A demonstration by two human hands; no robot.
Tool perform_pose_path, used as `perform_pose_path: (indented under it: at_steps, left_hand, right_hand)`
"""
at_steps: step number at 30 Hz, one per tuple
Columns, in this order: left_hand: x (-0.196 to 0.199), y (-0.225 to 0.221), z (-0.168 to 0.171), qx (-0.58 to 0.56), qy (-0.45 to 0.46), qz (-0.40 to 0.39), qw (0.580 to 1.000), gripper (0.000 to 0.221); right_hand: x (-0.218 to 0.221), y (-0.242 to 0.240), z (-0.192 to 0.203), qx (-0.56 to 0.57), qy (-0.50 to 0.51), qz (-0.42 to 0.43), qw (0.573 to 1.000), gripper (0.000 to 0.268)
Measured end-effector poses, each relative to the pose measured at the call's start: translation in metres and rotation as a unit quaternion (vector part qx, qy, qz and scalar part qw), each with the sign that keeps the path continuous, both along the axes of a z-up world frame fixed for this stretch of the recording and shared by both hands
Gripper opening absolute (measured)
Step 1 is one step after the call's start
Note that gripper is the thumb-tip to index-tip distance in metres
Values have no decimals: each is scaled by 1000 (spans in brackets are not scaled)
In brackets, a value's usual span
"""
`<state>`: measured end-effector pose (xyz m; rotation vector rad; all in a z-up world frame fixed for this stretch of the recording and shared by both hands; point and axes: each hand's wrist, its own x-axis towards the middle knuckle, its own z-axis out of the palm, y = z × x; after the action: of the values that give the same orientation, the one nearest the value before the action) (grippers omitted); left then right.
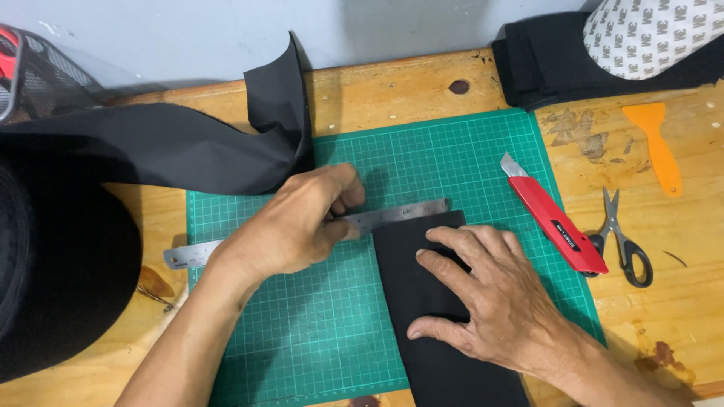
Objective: Measuring and cutting a strip of black material using a ruler, utility knife, and scissors on a cutting mat.
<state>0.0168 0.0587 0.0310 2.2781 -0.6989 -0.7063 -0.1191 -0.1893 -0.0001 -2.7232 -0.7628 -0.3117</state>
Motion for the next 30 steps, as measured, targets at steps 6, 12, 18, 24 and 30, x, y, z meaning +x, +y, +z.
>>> perform_pose_path:
  at_steps: [6,12,18,24,30]
  left_hand:
    - [-9,-1,16,-95,-64,68,991,16]
    - [-25,-18,24,-54,76,60,994,7]
    - [-13,-6,2,26,0,47,999,2]
    - [-18,-3,0,5,6,44,999,4]
    - [-23,3,-16,-102,-101,49,988,10]
  right_hand:
    - [0,0,-1,-10,-4,1,1000,78]
    - [-1,0,1,7,-20,7,1000,75]
    - [-2,-4,-3,58,-37,20,997,73]
    - [1,-17,-19,154,22,-86,984,52]
    - [5,-17,-9,131,34,-99,986,55]
